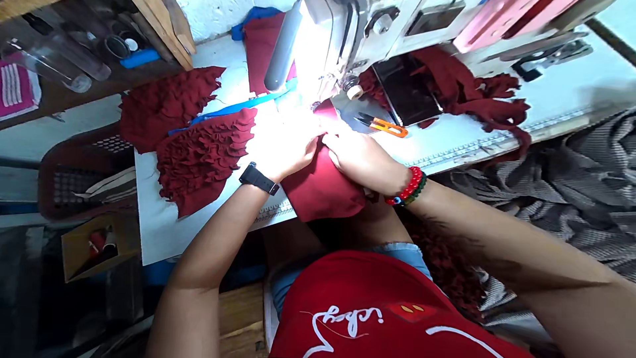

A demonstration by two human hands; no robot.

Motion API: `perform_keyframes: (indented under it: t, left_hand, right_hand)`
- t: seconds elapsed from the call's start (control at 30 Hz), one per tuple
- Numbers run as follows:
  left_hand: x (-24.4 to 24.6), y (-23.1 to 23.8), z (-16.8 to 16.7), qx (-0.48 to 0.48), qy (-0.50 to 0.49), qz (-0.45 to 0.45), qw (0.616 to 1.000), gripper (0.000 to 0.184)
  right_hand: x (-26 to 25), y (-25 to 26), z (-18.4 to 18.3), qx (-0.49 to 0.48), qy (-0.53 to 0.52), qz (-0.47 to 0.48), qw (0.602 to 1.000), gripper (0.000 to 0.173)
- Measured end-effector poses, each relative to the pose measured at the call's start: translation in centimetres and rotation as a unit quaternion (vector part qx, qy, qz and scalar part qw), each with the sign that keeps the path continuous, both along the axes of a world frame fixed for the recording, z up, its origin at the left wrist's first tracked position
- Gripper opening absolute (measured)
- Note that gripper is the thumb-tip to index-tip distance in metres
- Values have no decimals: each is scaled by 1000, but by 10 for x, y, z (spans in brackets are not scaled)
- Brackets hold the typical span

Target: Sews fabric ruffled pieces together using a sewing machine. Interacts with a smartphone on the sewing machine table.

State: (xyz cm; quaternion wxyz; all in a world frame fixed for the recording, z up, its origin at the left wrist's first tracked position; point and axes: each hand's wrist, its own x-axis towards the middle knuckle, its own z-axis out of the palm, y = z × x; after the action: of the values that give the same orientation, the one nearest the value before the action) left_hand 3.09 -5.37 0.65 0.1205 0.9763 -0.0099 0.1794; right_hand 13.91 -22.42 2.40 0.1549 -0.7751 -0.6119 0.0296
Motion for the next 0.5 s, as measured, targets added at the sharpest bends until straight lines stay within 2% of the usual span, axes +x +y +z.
perform_keyframes:
  t: [0.07,0.13,0.2,0.33,0.37,0.43,0.5]
  left_hand:
    - [3,-2,-3,-9,56,14,998,35]
    - [8,0,-3,10,54,27,998,34]
    - [13,0,-3,18,35,30,999,33]
    - [16,1,4,24,18,19,999,25]
    - [15,2,5,19,20,16,999,24]
    - [15,1,5,14,25,21,999,25]
    - [14,-1,8,6,36,24,999,25]
  right_hand:
    - [4,-12,23,-12,113,8,993,20]
    - [11,-26,50,-41,257,-8,966,24]
    - [21,-56,68,-64,350,-22,934,37]
    - [39,-139,79,-98,327,-64,938,50]
    - [44,-157,74,-114,293,-78,946,48]
    - [49,-171,61,-145,159,-95,972,48]
    - [36,-151,46,-77,59,-95,991,38]
